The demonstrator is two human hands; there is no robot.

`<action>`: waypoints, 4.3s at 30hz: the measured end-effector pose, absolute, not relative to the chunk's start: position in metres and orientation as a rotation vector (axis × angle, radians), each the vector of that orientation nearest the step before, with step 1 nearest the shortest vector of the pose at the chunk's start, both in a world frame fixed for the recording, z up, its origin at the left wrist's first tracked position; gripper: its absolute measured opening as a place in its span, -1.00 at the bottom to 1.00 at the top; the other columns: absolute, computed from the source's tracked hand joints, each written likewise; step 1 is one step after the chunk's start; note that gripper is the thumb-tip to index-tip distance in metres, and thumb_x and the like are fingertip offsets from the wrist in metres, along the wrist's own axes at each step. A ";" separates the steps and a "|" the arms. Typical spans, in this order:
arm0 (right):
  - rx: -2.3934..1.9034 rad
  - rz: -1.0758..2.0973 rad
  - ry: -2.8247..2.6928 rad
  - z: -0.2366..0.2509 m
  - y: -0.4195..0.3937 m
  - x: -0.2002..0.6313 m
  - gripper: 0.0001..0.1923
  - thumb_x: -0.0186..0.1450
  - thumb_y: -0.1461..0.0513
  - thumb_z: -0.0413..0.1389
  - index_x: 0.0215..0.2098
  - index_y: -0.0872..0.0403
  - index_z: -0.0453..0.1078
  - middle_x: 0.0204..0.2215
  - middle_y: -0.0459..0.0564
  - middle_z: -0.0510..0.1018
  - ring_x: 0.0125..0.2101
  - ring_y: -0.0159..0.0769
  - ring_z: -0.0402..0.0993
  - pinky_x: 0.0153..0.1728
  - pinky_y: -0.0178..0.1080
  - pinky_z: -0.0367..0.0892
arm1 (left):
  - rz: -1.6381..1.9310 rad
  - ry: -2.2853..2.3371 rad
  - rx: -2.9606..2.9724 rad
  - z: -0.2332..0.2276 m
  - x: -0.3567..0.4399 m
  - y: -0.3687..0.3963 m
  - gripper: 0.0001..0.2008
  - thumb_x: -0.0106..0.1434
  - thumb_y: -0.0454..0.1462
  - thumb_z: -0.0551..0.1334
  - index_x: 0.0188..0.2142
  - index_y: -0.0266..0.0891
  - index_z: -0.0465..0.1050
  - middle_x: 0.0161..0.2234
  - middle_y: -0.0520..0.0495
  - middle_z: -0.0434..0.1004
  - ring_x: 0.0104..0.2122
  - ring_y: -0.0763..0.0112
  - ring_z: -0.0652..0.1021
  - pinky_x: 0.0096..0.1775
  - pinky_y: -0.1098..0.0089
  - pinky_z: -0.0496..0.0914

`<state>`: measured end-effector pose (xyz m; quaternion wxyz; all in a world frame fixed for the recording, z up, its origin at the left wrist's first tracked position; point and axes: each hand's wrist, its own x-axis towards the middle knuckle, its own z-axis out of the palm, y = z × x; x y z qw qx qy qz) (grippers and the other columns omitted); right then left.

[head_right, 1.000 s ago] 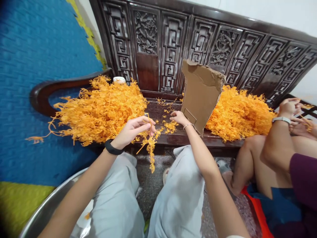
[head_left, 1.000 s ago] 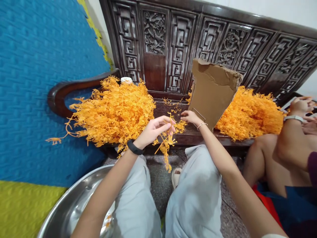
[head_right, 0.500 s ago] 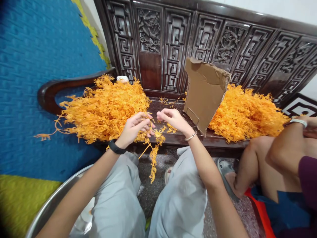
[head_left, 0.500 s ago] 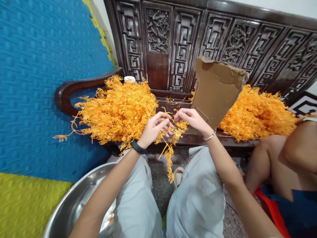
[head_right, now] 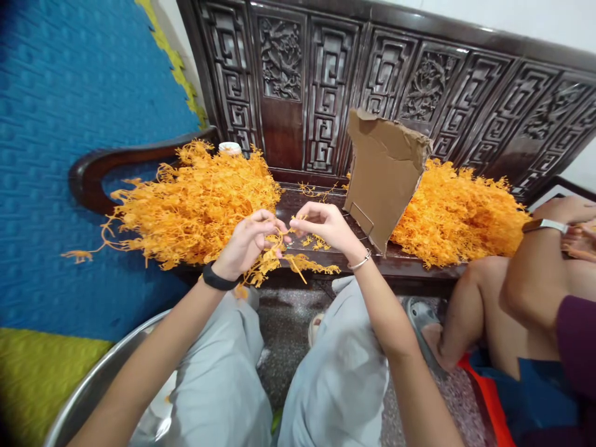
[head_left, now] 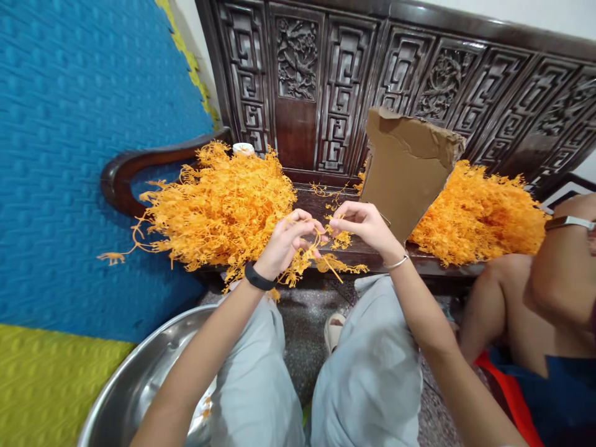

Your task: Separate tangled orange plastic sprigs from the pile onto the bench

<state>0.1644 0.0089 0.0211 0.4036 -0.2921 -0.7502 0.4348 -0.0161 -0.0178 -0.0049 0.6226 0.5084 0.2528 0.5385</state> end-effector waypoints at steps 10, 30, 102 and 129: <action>-0.669 1.033 -1.994 0.018 0.006 0.155 -0.78 0.18 0.14 0.14 -0.42 0.16 0.32 -0.49 -0.09 0.42 -0.47 -0.46 0.35 -0.40 -0.35 0.29 | 1.087 0.672 1.267 -0.008 -0.012 -0.017 -0.72 0.03 -0.26 0.33 -0.43 -0.23 0.20 -0.70 0.22 0.21 -0.76 0.72 0.21 -0.75 0.67 0.03; -0.640 1.143 -1.957 0.018 0.007 0.152 -0.81 0.19 0.17 0.13 -0.42 0.15 0.29 -0.57 -0.18 0.31 -0.58 -0.56 0.21 -0.55 -0.44 0.16 | 1.206 0.767 1.344 -0.008 -0.017 -0.013 -0.85 0.02 -0.24 0.31 -0.44 -0.29 0.42 -0.66 0.16 0.18 -0.71 0.71 0.14 -0.66 0.56 -0.02; -0.285 2.031 -1.474 0.012 -0.011 0.125 -0.80 0.00 0.21 0.20 -0.54 0.16 0.27 -0.69 -0.16 0.32 -0.69 -0.55 0.11 -0.59 -0.40 0.17 | 1.002 0.401 1.216 -0.002 -0.027 -0.032 -0.77 -0.17 -0.16 0.35 -0.68 -0.29 0.43 -0.85 0.09 0.20 -0.84 0.73 0.03 -0.75 0.55 -0.01; -0.087 1.665 -1.378 0.026 -0.002 0.121 -0.67 0.04 0.14 0.22 -0.60 0.06 0.12 -0.68 -0.23 0.09 -0.68 -0.53 0.02 -0.48 -0.29 0.28 | 1.013 0.254 1.138 -0.010 -0.037 -0.017 -0.77 -0.16 -0.14 0.31 -0.71 -0.24 0.39 -0.91 0.17 -0.05 -0.87 0.67 -0.01 -0.77 0.54 -0.06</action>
